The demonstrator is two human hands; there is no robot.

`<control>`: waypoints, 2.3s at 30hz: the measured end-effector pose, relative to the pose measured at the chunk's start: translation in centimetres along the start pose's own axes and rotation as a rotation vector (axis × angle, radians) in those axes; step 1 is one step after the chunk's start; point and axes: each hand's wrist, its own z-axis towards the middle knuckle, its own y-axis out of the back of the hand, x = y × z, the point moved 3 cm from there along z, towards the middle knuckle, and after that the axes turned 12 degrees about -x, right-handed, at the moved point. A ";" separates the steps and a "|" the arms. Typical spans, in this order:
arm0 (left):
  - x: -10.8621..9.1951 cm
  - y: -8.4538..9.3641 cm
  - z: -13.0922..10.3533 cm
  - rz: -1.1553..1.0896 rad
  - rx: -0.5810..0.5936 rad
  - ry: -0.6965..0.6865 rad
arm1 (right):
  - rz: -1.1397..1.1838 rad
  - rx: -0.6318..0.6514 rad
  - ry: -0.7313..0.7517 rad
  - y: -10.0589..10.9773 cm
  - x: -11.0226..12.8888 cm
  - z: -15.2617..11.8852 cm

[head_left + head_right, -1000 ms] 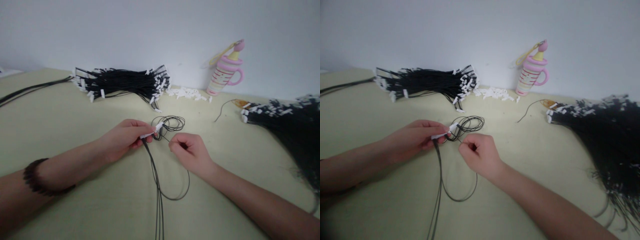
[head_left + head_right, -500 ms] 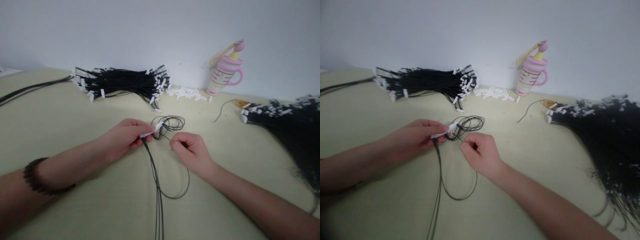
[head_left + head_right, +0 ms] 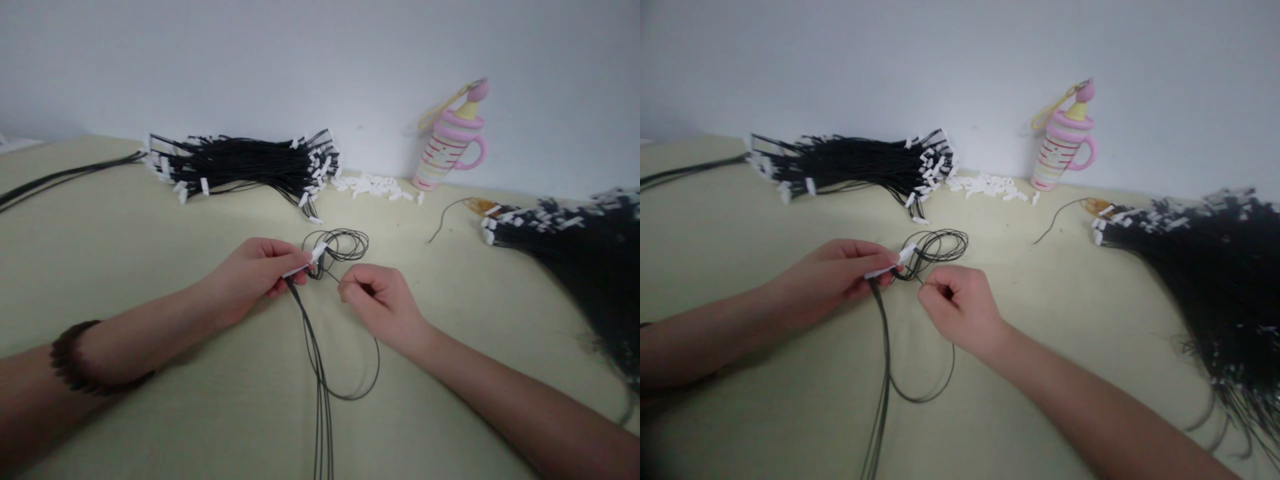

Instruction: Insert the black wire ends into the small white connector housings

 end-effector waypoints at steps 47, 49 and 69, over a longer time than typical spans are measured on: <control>-5.5 3.7 -1.7 -0.424 0.038 -0.245 | 0.427 0.441 -0.191 0.2 -2.1 1.4; -5.8 3.6 -2.3 -0.328 0.210 -0.250 | 0.555 0.440 -0.278 0.4 -2.6 1.6; -0.2 -0.4 0.4 0.260 0.132 -0.311 | 0.064 0.001 0.135 -0.2 1.6 0.0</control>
